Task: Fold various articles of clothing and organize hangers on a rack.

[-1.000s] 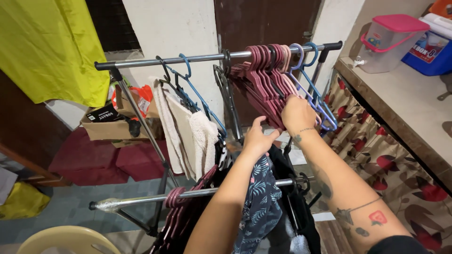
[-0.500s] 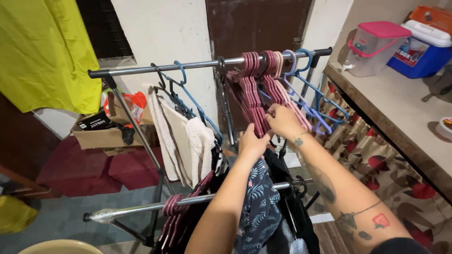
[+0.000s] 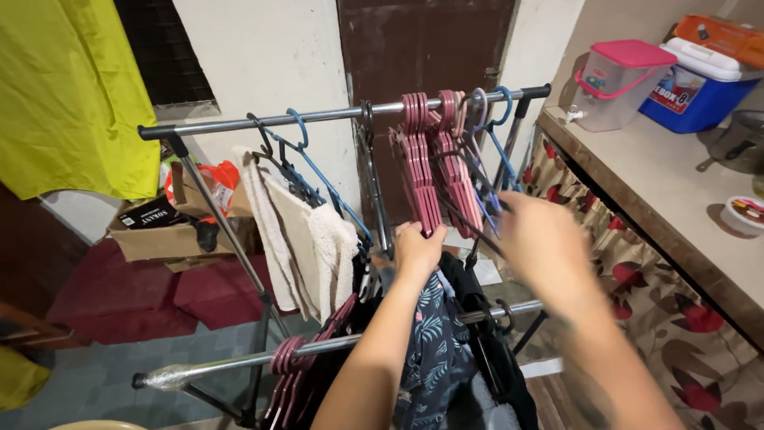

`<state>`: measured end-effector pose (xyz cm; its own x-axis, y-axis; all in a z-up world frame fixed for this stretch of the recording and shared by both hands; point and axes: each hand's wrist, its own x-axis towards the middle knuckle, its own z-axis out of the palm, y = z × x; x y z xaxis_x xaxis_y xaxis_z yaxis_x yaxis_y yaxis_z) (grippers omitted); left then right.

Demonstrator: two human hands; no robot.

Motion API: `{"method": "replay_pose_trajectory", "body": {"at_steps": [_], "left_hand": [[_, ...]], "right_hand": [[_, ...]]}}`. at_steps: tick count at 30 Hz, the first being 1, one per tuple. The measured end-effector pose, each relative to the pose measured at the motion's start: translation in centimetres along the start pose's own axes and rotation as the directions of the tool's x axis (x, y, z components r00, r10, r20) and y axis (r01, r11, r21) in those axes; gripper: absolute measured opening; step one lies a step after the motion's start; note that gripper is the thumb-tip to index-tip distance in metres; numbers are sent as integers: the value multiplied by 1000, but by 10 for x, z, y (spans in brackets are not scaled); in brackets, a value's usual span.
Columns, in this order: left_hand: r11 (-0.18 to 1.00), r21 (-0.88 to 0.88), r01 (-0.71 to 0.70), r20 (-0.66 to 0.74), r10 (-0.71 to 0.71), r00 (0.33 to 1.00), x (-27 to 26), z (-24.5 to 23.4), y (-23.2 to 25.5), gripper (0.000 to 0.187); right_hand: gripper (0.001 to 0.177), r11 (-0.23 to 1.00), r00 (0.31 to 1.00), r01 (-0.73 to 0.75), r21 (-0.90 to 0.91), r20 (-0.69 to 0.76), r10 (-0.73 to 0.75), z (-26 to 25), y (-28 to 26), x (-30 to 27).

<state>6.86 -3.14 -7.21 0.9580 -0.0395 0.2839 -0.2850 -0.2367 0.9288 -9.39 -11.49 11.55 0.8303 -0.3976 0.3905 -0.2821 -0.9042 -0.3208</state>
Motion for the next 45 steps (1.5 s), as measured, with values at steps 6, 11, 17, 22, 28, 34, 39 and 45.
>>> {"method": "replay_pose_trajectory", "body": {"at_steps": [6,11,17,22,28,34,39,45], "left_hand": [[998,26,64,70,-65,995,-6,-8,17,39],[998,45,-55,-5,55,998,5,12,-22,35],[997,14,75,41,-75,996,-8,-9,23,37],[975,190,119,39,-128,991,-17,-20,60,58],[892,390,230,101,-290,952,-19,-23,92,90],[907,365,209,98,-260,961,-18,-14,78,69],[930,314,188,72,-221,973,-16,-10,57,64],[973,216,-83,6,83,996,-42,-39,75,76]], "right_hand": [[31,1000,986,-29,-8,-162,28,-83,16,-65],[35,997,978,-55,51,-198,64,-93,23,-82],[31,994,944,69,80,-328,-39,-92,39,-85],[31,996,956,89,-22,-279,-92,-71,48,-65],[32,998,984,49,44,-171,-41,-27,38,-22],[30,992,979,102,71,-186,-87,50,35,58],[25,970,936,233,64,-284,-206,105,50,86],[30,993,995,101,53,-18,-100,94,30,63]]}}
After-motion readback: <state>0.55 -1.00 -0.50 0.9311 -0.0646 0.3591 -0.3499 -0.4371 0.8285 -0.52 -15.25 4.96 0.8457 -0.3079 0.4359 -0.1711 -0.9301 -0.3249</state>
